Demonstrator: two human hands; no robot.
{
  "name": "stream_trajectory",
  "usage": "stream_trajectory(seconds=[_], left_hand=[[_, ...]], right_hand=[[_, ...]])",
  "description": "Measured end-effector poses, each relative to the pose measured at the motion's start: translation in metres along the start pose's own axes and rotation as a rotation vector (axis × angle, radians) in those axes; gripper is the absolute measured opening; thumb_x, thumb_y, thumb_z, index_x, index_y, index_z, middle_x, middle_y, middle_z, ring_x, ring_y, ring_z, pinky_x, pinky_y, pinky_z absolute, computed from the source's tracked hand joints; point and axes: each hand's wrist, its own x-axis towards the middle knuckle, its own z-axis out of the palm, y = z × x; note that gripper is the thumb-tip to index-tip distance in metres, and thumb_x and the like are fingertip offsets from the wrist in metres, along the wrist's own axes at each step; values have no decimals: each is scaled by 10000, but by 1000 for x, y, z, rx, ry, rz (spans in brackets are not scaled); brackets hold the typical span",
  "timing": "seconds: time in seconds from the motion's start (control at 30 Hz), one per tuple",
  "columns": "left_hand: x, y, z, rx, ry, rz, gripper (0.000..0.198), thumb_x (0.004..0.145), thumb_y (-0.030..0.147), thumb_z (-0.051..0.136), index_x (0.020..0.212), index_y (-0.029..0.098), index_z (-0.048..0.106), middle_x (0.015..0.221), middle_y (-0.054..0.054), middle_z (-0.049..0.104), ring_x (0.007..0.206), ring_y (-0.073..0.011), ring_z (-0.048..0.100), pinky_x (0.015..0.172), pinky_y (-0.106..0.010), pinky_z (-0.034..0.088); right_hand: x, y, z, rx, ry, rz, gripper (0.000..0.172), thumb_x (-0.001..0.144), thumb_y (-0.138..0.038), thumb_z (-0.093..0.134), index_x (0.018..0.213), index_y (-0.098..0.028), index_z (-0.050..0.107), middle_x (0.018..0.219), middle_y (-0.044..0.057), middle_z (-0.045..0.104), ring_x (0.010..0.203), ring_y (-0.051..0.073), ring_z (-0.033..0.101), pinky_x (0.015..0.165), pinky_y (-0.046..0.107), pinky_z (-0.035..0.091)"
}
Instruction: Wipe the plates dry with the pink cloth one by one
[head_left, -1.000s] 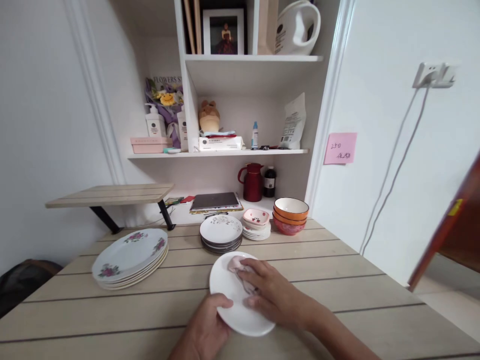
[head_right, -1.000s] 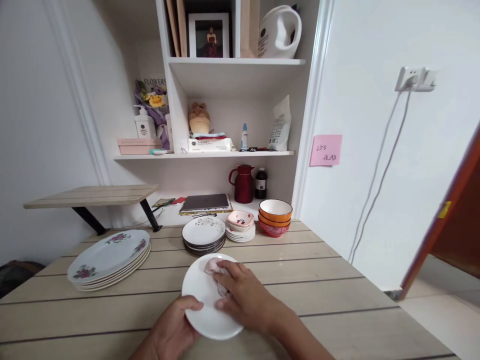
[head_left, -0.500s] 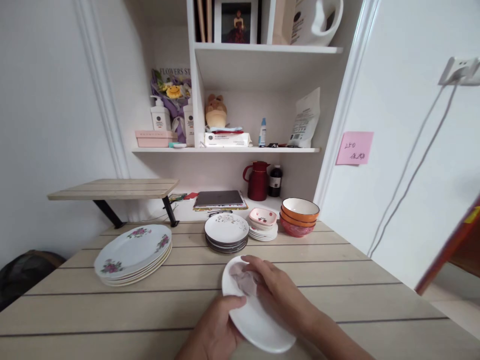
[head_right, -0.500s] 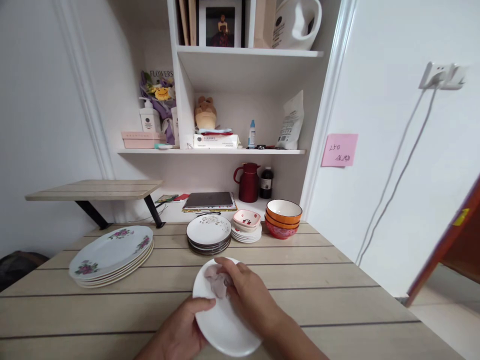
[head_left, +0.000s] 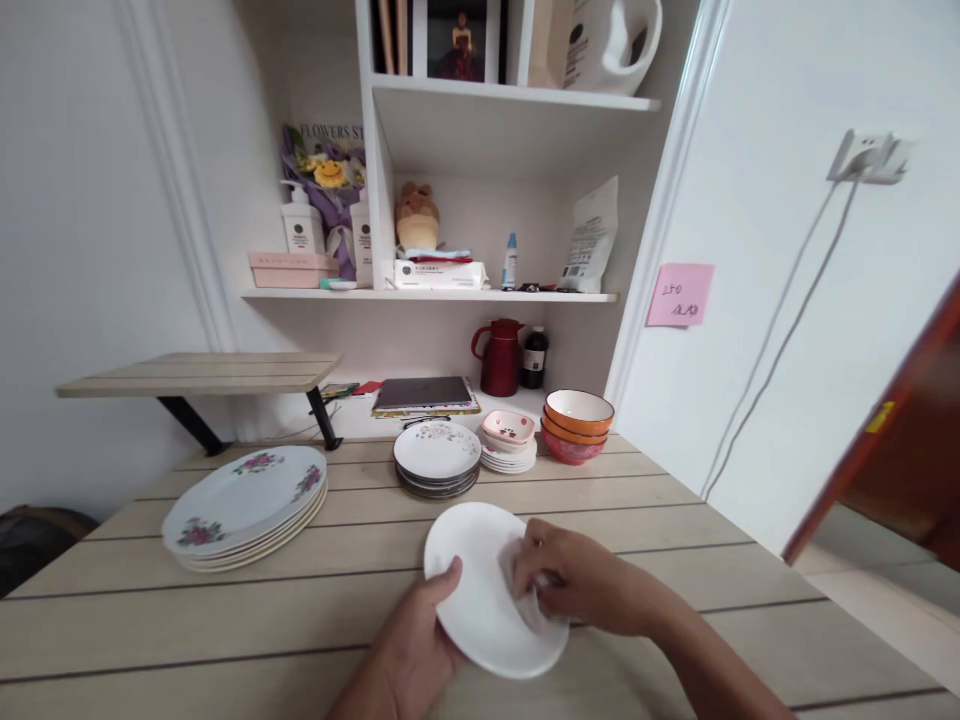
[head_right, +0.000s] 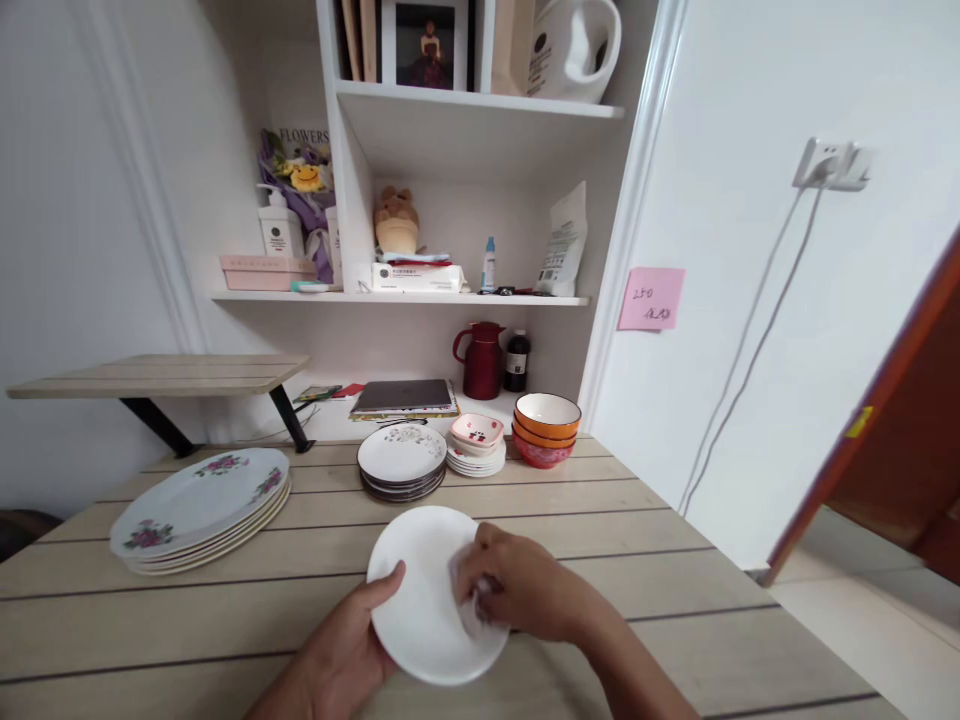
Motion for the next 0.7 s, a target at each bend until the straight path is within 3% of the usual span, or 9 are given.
stream_trajectory(seconds=[0.1,0.2,0.27,0.4,0.53,0.7], left_hand=[[3,0,-3,-40,-89,-33,621,860,417,558,1339,40,439,1089,-180,699,1079,-280,624,961,-382,434],[5,0,-4,-54,-195,-27,649,859,531,500,1338,94,462,1125,-161,688,1103,-271,611,967,-371,428],[4,1,-2,-36,-228,-35,647,857,564,472,1337,131,473,1131,-146,689,1106,-266,610,969,-369,423],[-2,1,3,-3,-165,-54,665,853,586,451,1361,157,444,1130,-137,691,1123,-260,602,973,-371,419],[-4,2,3,47,-82,-23,682,847,545,510,1390,147,400,1156,-150,678,1143,-264,589,973,-380,422],[0,1,-7,10,-118,-16,718,835,556,526,1397,131,384,1189,-159,660,1143,-261,590,978,-378,422]], right_hand=[[-2,-12,1,191,-103,-116,447,637,-32,572,930,-327,736,979,-4,549,847,135,562,757,242,448],[10,-24,17,291,29,-170,470,671,-35,587,1006,-336,719,1012,6,544,921,148,560,824,261,449],[22,-28,30,279,201,-175,442,717,-45,562,1015,-335,715,1007,14,538,964,154,550,867,275,433],[38,-21,37,16,341,-79,394,772,-77,536,1020,-330,707,1089,27,552,991,182,539,840,288,420],[33,1,22,-119,327,55,336,782,-93,518,971,-287,716,1104,49,560,993,207,533,785,283,410],[6,12,2,-110,188,40,353,675,-48,537,864,-274,732,951,19,573,750,135,560,678,242,408]])
